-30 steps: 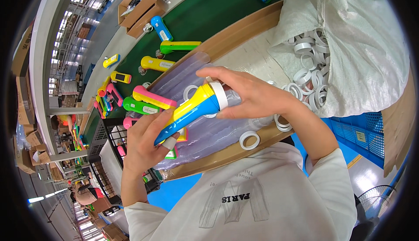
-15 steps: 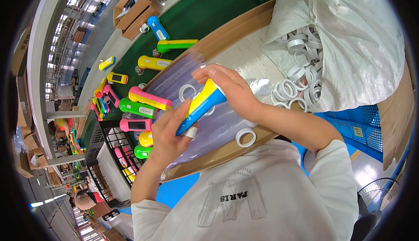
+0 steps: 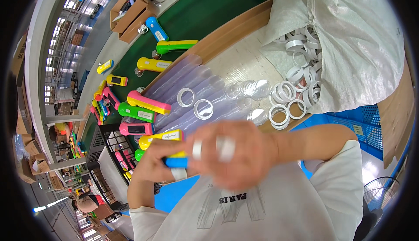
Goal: Assembling colorful solar-powered flashlights by attaching plastic components at a factory workbench.
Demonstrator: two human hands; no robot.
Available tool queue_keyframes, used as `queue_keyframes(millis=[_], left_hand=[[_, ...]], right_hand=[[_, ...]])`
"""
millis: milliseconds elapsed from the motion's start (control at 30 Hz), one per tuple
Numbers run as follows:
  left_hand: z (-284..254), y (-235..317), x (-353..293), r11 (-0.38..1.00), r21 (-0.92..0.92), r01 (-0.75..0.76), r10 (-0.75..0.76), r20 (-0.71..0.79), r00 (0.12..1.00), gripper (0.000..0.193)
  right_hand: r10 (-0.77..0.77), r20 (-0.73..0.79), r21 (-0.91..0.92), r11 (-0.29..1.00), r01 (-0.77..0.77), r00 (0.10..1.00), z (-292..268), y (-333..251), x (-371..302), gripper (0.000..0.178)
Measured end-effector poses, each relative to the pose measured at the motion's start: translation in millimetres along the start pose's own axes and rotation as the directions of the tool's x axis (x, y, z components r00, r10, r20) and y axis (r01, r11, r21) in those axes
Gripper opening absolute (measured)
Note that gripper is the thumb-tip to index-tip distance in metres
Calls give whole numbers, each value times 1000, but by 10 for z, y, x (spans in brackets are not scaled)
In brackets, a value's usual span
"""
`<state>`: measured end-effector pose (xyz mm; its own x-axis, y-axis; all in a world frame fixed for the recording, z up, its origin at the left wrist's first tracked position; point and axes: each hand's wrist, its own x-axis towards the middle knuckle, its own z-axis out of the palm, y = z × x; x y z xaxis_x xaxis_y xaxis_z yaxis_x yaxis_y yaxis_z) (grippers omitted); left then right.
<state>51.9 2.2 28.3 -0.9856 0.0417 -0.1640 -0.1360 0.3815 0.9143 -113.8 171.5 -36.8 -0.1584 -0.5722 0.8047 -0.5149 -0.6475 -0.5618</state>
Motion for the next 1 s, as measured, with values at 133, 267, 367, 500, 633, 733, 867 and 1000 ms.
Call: queue_keyframes(millis=[133,267,367,500,633,733,867,1000], left_hand=[[261,-270,340,480,871,102,240,-242,940,69],[340,-474,181,482,869,113,319,-294,901,68],[348,-435,108,968,135,211,-113,-513,851,61],[318,-303,71,796,-480,369,-513,-210,832,63],[400,-423,54,773,-567,285,-490,-248,836,68],[504,-481,11,963,-43,265,-258,-421,870,68],[475,-590,8,527,-831,177,-466,-108,878,58],[405,-770,174,136,-980,147,-327,96,940,66]], right_hand=[[860,163,628,288,-723,484,87,846,-112,36],[929,212,653,97,-751,304,96,702,-15,41],[819,253,408,392,-825,515,-51,628,128,57],[682,198,444,578,-685,704,16,589,-23,60],[845,230,540,302,-785,483,92,642,11,58],[895,231,509,224,-831,382,144,707,-33,52],[899,234,564,184,-805,370,46,680,29,43],[890,151,402,343,-849,431,-281,748,-79,35]])
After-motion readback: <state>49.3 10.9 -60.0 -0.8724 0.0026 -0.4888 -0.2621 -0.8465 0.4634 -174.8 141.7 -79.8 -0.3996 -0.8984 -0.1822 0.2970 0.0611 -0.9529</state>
